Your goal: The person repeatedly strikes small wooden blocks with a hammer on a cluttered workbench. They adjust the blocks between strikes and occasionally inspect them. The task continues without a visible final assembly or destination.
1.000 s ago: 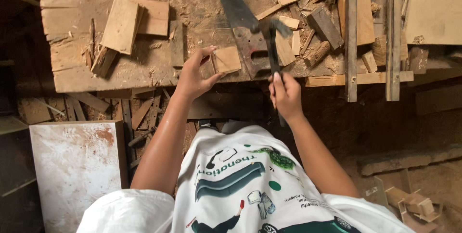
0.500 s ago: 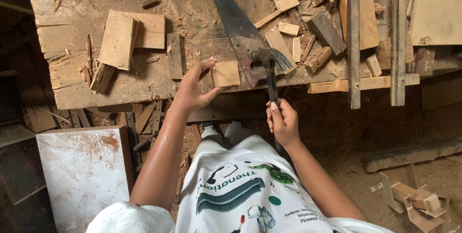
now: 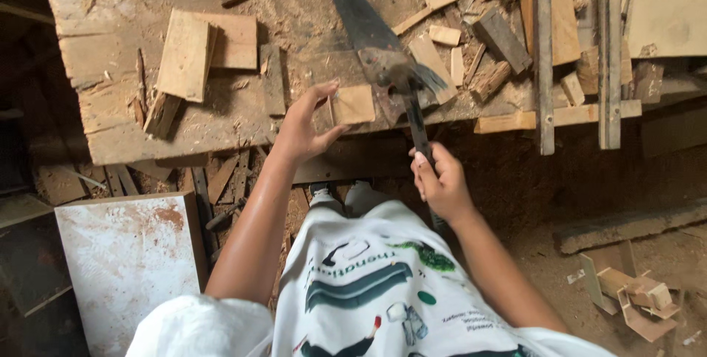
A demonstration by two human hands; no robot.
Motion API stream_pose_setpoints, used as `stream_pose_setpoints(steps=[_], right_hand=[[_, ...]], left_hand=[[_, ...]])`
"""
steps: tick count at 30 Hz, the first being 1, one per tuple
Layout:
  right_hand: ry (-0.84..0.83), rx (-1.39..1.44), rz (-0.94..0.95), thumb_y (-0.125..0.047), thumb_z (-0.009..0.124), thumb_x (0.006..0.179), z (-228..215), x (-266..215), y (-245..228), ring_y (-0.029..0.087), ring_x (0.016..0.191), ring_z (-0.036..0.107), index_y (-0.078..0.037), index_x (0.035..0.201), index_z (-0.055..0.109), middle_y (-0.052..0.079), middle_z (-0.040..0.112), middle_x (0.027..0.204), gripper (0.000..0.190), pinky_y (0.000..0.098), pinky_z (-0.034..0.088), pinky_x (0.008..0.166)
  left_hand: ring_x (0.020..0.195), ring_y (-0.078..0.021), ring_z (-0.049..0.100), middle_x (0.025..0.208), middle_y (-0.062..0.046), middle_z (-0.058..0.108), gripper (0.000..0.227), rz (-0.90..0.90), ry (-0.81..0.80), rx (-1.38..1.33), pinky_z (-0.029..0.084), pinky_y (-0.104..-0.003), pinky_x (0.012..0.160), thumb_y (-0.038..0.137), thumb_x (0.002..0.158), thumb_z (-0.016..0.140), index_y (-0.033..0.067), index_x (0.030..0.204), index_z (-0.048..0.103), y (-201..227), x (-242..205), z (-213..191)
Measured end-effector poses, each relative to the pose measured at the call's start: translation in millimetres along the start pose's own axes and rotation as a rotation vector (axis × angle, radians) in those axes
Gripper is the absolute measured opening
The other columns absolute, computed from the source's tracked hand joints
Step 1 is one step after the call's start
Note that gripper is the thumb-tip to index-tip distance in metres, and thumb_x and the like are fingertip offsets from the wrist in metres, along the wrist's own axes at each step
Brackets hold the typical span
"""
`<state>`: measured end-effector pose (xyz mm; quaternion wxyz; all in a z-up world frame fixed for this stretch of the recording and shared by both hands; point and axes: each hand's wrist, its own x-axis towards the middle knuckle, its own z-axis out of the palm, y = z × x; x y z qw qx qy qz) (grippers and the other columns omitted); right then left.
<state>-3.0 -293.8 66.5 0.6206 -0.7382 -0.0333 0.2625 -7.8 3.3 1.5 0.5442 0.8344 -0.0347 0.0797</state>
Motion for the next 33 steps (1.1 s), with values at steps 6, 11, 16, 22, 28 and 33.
stream_pose_setpoints(steps=[6, 11, 16, 22, 28, 33], right_hand=[[-0.046, -0.399, -0.373, -0.005, 0.060, 0.104, 15.5, -19.2, -61.2, 0.019, 0.101, 0.063, -0.002, 0.152, 0.048, 0.017, 0.068, 0.120, 0.049, 0.0283, 0.050, 0.086], [0.043, -0.582, -0.564, -0.003, 0.060, 0.104, 50.2, -30.9, -79.2, 0.031, 0.120, 0.071, -0.007, 0.157, 0.045, 0.025, 0.068, 0.134, 0.056, 0.0336, 0.055, 0.097], [0.086, -0.768, -0.259, -0.006, 0.060, 0.101, 71.1, -31.2, -71.6, 0.033, 0.089, 0.075, -0.013, 0.158, 0.044, 0.024, 0.073, 0.100, 0.060, 0.0345, 0.056, 0.081], [0.170, -0.679, -0.785, -0.004, 0.055, 0.109, 77.8, -49.3, -60.1, 0.040, 0.121, 0.070, -0.011, 0.161, 0.037, 0.032, 0.067, 0.133, 0.056, 0.0382, 0.058, 0.097], [0.119, -0.680, -0.487, -0.003, 0.058, 0.103, 82.5, -47.6, -64.8, 0.039, 0.112, 0.072, -0.005, 0.157, 0.045, 0.027, 0.071, 0.121, 0.056, 0.0374, 0.060, 0.087], [0.253, -0.634, -0.794, -0.003, 0.054, 0.108, 95.4, -53.9, -79.2, 0.033, 0.118, 0.072, -0.007, 0.161, 0.036, 0.030, 0.064, 0.139, 0.056, 0.0355, 0.059, 0.095]], left_hand=[[0.133, -0.0310, 0.061, 0.140, -0.019, 0.063, 0.070, 0.029, 0.031, -0.046, 0.050, -0.041, 0.112, 0.021, 0.080, 0.090, 0.0019, 0.137, 0.055, -2.2, -1.3, 0.0], [0.130, -0.0317, 0.063, 0.135, -0.018, 0.065, 0.069, 0.047, 0.055, -0.054, 0.050, -0.041, 0.110, 0.020, 0.079, 0.090, 0.0025, 0.137, 0.055, -2.4, 0.1, -1.1], [0.127, -0.0319, 0.064, 0.132, -0.018, 0.066, 0.068, 0.076, 0.075, -0.096, 0.051, -0.042, 0.111, 0.020, 0.078, 0.090, 0.0022, 0.134, 0.056, -4.8, -1.3, 1.1], [0.128, -0.0314, 0.065, 0.131, -0.017, 0.068, 0.065, 0.068, 0.058, -0.138, 0.052, -0.042, 0.110, 0.019, 0.077, 0.090, 0.0023, 0.131, 0.057, -8.9, -2.4, -0.9], [0.127, -0.0317, 0.065, 0.130, -0.017, 0.068, 0.065, 0.088, 0.051, -0.149, 0.050, -0.043, 0.111, 0.017, 0.077, 0.091, 0.0013, 0.130, 0.058, -8.4, -0.3, -0.1], [0.127, -0.0317, 0.064, 0.129, -0.017, 0.068, 0.063, 0.071, 0.042, -0.118, 0.050, -0.044, 0.110, 0.018, 0.076, 0.089, 0.0011, 0.128, 0.058, -12.6, 2.4, -2.7]])
